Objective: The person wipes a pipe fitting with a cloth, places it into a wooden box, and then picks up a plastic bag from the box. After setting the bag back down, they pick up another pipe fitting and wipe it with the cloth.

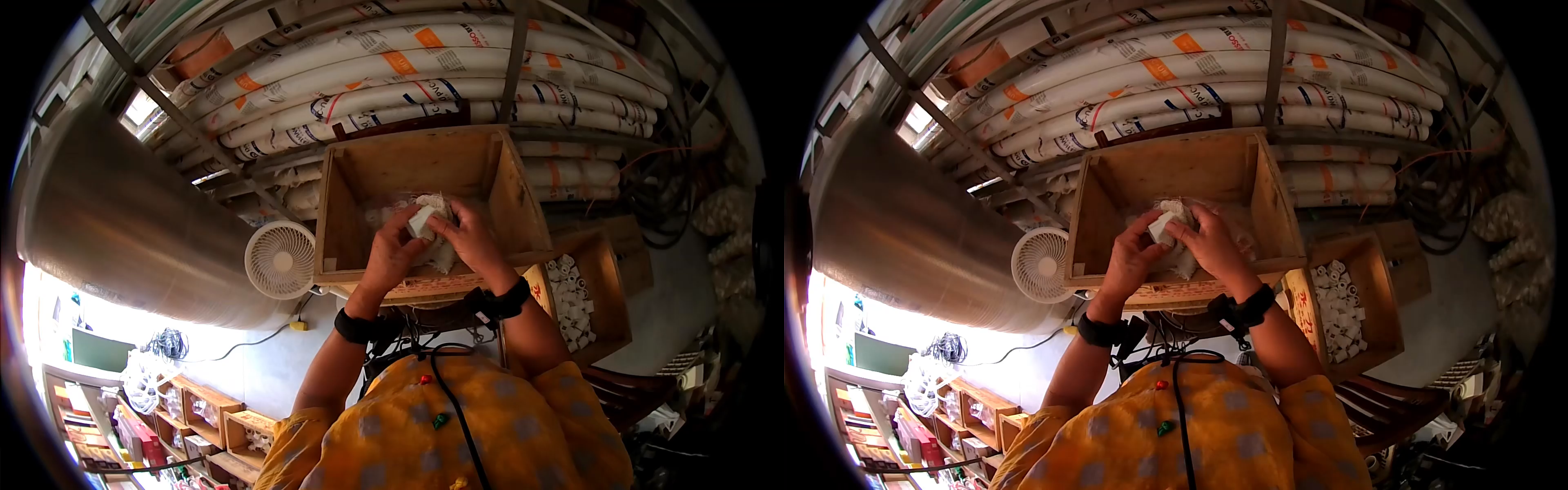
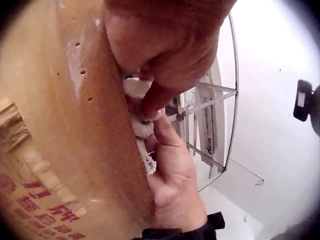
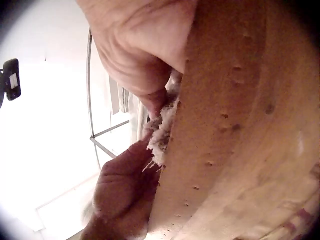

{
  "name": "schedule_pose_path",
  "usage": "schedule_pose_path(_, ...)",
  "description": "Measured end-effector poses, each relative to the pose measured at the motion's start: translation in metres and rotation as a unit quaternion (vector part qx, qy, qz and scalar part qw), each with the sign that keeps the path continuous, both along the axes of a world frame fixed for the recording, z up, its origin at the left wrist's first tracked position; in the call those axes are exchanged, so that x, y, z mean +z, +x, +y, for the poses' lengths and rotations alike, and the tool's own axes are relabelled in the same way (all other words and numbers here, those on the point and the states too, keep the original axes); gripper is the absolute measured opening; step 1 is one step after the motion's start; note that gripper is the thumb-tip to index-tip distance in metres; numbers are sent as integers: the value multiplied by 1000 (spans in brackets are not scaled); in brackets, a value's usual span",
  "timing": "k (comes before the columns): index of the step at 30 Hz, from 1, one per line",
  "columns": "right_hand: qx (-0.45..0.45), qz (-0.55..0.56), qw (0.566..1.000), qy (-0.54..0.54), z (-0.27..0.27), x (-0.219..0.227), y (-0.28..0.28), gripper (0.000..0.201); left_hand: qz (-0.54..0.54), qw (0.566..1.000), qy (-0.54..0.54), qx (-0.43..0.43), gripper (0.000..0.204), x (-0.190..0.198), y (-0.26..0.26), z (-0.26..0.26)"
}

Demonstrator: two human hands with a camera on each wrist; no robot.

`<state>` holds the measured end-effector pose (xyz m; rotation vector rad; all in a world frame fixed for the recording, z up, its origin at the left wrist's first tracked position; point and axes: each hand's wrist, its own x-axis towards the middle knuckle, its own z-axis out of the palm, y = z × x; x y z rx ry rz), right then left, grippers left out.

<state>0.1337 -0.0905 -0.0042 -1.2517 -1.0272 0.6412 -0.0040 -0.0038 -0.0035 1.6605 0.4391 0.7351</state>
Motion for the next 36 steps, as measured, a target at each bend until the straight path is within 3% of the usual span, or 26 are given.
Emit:
schedule_pose_path(6, -9, 2, 1000, 17, 1, -5, 2, 33, 17, 992, -123, -39, 40, 9, -4, 5)
schedule_pose_path(12, -21, 30, 999, 14, -2, -7, 3, 30, 20, 980, -179, -85, 39, 4, -1, 12)
schedule_pose_path(14, -29, 66, 997, 24, -1, -8, 1, 30, 37, 984, -150, -85, 41, 7, -2, 11)
schedule_pose_path(17, -24, 22, 999, 15, -3, -5, 1, 30, 38, 993, -98, -58, 44, 11, -2, 5)
schedule_pose_path(20, -38, -91, 995, 27, 2, -9, 3, 32, 39, 999, -16, 0, 46, 1, -1, 0)
schedule_pose_path(24, -21, -47, 998, 20, 1, -4, -2, 34, 32, 999, 31, 20, 45, -7, -1, 3)
schedule_pose_path(30, -45, -31, 998, 21, 0, -8, 0, 32, 33, 993, -105, -42, 41, 11, -4, 4)
schedule_pose_path(36, -85, -29, 996, -3, 0, -14, 4, 29, 62, 989, -107, -78, 43, 16, -2, 7)
